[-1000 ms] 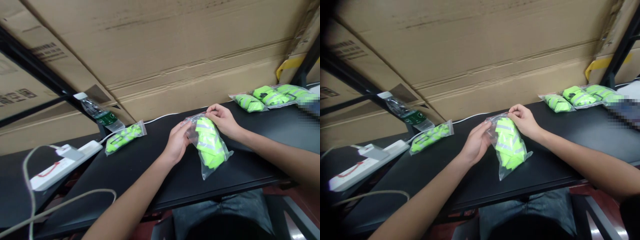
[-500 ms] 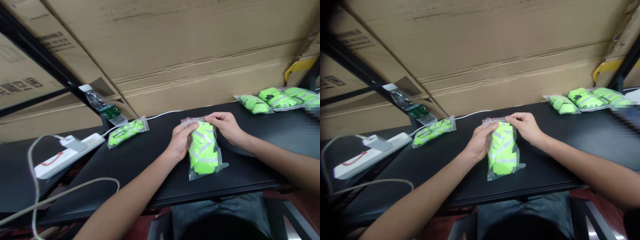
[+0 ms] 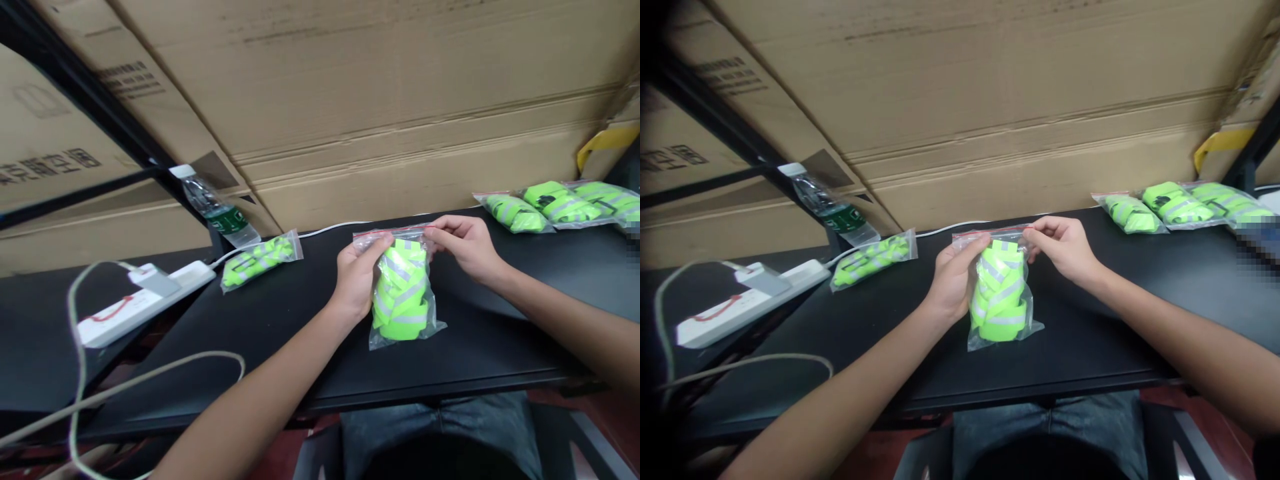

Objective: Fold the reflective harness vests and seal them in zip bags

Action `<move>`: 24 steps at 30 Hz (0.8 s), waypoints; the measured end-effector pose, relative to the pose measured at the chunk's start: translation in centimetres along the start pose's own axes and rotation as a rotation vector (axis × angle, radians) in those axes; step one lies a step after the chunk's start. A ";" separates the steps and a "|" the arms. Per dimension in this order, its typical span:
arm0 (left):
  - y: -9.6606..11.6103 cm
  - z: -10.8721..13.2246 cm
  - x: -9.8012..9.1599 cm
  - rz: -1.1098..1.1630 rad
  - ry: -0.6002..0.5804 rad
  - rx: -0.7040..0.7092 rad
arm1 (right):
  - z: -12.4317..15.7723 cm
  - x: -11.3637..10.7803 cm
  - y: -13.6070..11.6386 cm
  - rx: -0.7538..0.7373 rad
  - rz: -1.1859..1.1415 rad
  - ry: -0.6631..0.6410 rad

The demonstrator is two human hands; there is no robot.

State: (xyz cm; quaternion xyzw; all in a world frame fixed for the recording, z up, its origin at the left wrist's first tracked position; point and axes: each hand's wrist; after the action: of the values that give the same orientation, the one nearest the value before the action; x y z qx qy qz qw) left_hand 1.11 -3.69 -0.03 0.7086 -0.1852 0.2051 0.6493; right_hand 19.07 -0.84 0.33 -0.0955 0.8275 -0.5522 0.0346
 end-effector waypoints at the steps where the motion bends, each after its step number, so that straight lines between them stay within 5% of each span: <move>1: 0.0 0.0 0.0 -0.005 0.001 0.001 | 0.0 -0.1 -0.1 -0.005 0.007 0.008; 24: 0.3 0.3 0.2 -0.052 -0.040 -0.011 | 0.0 -0.5 -0.7 -0.059 0.154 -0.095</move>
State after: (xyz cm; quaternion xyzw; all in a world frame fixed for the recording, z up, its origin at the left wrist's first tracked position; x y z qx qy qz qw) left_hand 1.17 -4.05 0.27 0.7135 -0.1810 0.1727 0.6545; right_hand 19.60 -1.04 0.90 -0.0585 0.8458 -0.5180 0.1134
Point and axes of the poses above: each hand's wrist, its own z-axis away from the middle knuckle, its own x-axis out of the palm, y = z × x, and after that the axes turned 2 degrees about z, right-handed
